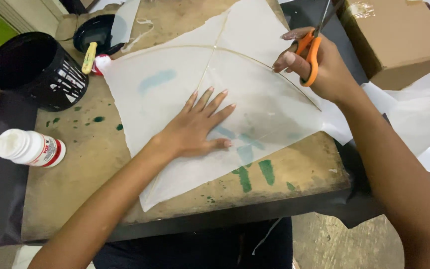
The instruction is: Trimming excess paper from a kite frame using scissors
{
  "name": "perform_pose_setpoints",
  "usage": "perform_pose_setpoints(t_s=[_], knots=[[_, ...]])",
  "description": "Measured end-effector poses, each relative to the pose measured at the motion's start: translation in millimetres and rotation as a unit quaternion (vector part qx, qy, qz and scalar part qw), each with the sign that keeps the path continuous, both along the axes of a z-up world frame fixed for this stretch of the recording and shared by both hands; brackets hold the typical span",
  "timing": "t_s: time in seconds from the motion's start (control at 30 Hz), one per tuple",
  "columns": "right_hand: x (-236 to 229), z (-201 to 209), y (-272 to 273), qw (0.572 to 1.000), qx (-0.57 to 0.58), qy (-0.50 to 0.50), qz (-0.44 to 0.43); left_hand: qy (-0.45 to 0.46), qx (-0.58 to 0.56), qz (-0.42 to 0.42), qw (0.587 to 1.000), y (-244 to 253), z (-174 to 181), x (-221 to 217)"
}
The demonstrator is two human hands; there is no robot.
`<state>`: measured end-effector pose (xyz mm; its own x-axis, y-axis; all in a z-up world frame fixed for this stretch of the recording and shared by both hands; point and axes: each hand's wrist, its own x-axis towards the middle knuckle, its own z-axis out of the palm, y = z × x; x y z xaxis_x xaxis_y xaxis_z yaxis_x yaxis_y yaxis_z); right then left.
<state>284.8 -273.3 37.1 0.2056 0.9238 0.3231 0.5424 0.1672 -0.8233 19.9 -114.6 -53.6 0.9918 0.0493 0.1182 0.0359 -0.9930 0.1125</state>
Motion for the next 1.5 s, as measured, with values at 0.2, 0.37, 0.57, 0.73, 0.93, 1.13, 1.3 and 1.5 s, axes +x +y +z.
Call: perform_pose_setpoints(t_s=[0.2,0.37,0.57,0.73,0.93,1.13,1.3,1.5], knots=[[-5.6,8.6,-2.5,0.999,0.003,0.016,-0.03,0.038,-0.037,0.0,0.999,0.2,12.1,-12.7],[-9.5,10.3,-3.1,0.998,-0.026,-0.026,-0.049,0.06,-0.06,0.053,0.995,-8.1,18.1,-9.2],[-10.6,14.5,-1.8,0.996,-0.051,-0.025,-0.064,0.156,-0.104,0.184,0.965,-29.2,38.1,-5.1],[-2.5,13.9,-5.7,0.999,-0.023,0.006,-0.04,0.254,-0.106,0.141,0.951,3.0,78.4,-14.5],[1.2,-7.6,1.0,0.993,-0.081,0.067,0.054,0.166,-0.143,0.228,0.949,15.3,88.8,-19.5],[-30.5,18.6,-9.1,0.965,-0.228,-0.046,0.12,0.094,-0.099,0.268,0.954,-23.6,50.9,2.7],[-44.3,51.1,-20.5,0.923,-0.35,-0.148,0.058,0.112,-0.06,0.169,0.978,-2.3,24.6,7.0],[-55.6,66.8,-24.7,0.855,-0.462,-0.234,-0.022,-0.006,0.11,0.119,0.987,87.8,38.3,0.0]])
